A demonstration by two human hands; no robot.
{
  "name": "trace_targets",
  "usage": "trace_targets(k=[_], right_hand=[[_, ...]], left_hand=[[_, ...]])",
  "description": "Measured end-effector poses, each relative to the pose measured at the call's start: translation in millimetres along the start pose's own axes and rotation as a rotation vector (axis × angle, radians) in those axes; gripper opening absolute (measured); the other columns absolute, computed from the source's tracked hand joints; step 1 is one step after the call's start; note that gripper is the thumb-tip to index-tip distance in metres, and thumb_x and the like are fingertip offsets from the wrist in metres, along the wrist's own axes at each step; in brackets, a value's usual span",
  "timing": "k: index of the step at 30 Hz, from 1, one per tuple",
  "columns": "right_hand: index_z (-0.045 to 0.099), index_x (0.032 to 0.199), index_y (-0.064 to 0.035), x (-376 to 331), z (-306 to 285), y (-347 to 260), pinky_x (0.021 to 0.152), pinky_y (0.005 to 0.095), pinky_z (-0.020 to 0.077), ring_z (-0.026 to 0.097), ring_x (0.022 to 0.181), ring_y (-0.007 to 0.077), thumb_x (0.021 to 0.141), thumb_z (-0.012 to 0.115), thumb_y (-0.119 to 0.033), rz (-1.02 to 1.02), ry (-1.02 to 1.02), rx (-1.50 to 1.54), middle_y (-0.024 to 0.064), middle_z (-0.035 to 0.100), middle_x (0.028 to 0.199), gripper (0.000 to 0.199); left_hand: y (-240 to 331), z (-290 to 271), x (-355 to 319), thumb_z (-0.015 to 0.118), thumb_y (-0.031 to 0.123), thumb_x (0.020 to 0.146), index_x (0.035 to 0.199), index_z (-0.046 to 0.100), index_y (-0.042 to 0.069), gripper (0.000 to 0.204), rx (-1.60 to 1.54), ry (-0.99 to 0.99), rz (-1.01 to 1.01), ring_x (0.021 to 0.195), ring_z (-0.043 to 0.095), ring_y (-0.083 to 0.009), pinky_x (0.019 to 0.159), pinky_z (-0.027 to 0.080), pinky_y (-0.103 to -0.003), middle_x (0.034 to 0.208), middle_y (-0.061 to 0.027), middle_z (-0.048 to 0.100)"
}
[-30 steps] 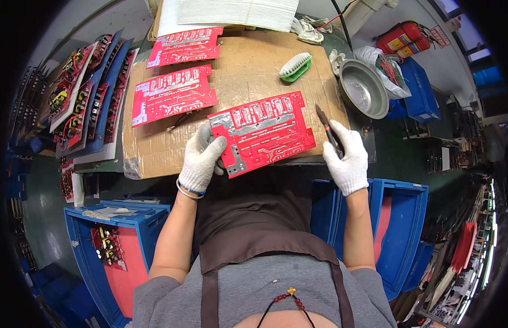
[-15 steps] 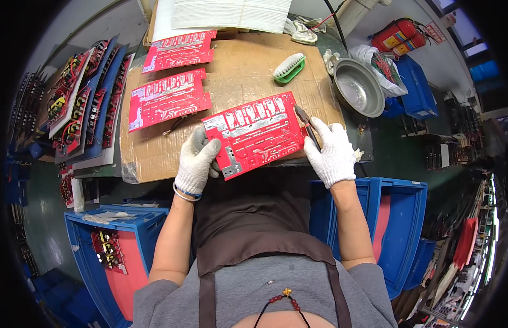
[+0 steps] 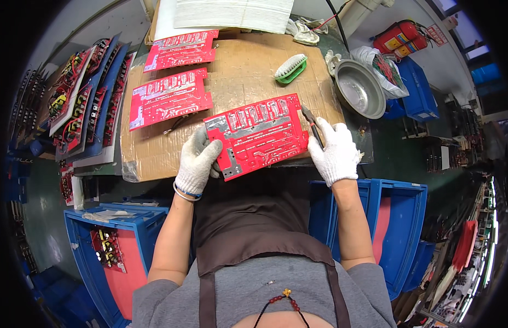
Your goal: Cleaning and inspecting printed circuit boards using a brush and pliers at a workbench.
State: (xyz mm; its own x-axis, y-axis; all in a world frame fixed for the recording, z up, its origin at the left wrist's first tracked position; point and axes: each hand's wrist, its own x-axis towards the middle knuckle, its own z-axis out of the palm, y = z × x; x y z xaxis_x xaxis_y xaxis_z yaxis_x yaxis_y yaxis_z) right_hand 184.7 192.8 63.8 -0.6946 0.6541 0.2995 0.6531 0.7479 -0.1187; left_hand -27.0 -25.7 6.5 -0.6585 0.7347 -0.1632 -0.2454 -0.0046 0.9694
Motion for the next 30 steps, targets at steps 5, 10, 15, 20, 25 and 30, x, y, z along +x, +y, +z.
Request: trace_targets(k=[5, 10, 15, 20, 25, 30], right_hand=[[0.069, 0.129, -0.0140, -6.9, -9.6, -5.7, 0.079, 0.0454, 0.0538, 0.065, 0.094, 0.0335, 0.085, 0.074, -0.030, 0.022, -0.011, 0.074, 0.0153, 0.061, 0.101, 0.047], [0.069, 0.129, -0.0125, -10.2, -22.7, -16.4, 0.081, 0.0437, 0.0533, 0.064, 0.096, 0.0335, 0.082, 0.078, -0.026, -0.113, 0.007, 0.088, 0.0151, 0.062, 0.102, 0.050], [0.069, 0.129, -0.0122, -8.8, -24.2, -23.8, 0.082, 0.0429, 0.0533, 0.062, 0.098, 0.0333, 0.077, 0.081, -0.022, -0.263, -0.030, 0.102, 0.0142, 0.063, 0.103, 0.054], [0.069, 0.129, -0.0127, -5.0, -28.8, -30.7, 0.082, 0.0435, 0.0538, 0.063, 0.097, 0.0330, 0.075, 0.082, -0.019, -0.342, -0.058, 0.101, 0.0146, 0.064, 0.104, 0.056], [0.069, 0.129, -0.0130, -1.1, -29.2, -37.6, 0.082, 0.0433, 0.0539, 0.063, 0.098, 0.0326, 0.074, 0.082, -0.019, -0.388, -0.064, 0.079, 0.0141, 0.064, 0.104, 0.057], [0.069, 0.129, -0.0135, 1.4, -29.1, -42.1, 0.082, 0.0430, 0.0537, 0.063, 0.098, 0.0321, 0.074, 0.082, -0.019, -0.410, -0.069, 0.086, 0.0136, 0.064, 0.105, 0.057]], left_hand=[[4.6, 1.3, -4.6, 0.067, 0.022, 0.097, 0.135, 0.055, -0.003, 0.046, 0.006, 0.017, -0.011, 0.052, 0.059, -0.0058, 0.039, 0.046, -0.019, 0.085, -0.0042, 0.068], [3.9, 1.0, -2.1, 0.067, 0.019, 0.097, 0.137, 0.056, -0.002, 0.046, 0.005, 0.023, -0.019, 0.051, 0.057, -0.0058, 0.039, 0.046, -0.019, 0.083, -0.0035, 0.066], [1.0, -0.1, -2.7, 0.070, 0.026, 0.097, 0.129, 0.058, -0.003, 0.045, -0.006, 0.024, -0.015, 0.052, 0.060, -0.0055, 0.039, 0.043, -0.018, 0.082, -0.0052, 0.070], [4.6, 2.5, -3.3, 0.070, 0.026, 0.097, 0.130, 0.057, -0.004, 0.046, -0.019, 0.023, -0.017, 0.052, 0.061, -0.0055, 0.039, 0.043, -0.018, 0.083, -0.0053, 0.070], [8.2, 0.8, -4.7, 0.066, 0.018, 0.097, 0.135, 0.056, -0.002, 0.044, -0.007, 0.013, -0.048, 0.053, 0.057, -0.0057, 0.041, 0.046, -0.020, 0.086, -0.0052, 0.066], [3.4, -1.2, -3.5, 0.066, 0.018, 0.097, 0.134, 0.057, -0.002, 0.043, -0.031, -0.003, -0.043, 0.054, 0.058, -0.0058, 0.041, 0.046, -0.020, 0.086, -0.0051, 0.066]])
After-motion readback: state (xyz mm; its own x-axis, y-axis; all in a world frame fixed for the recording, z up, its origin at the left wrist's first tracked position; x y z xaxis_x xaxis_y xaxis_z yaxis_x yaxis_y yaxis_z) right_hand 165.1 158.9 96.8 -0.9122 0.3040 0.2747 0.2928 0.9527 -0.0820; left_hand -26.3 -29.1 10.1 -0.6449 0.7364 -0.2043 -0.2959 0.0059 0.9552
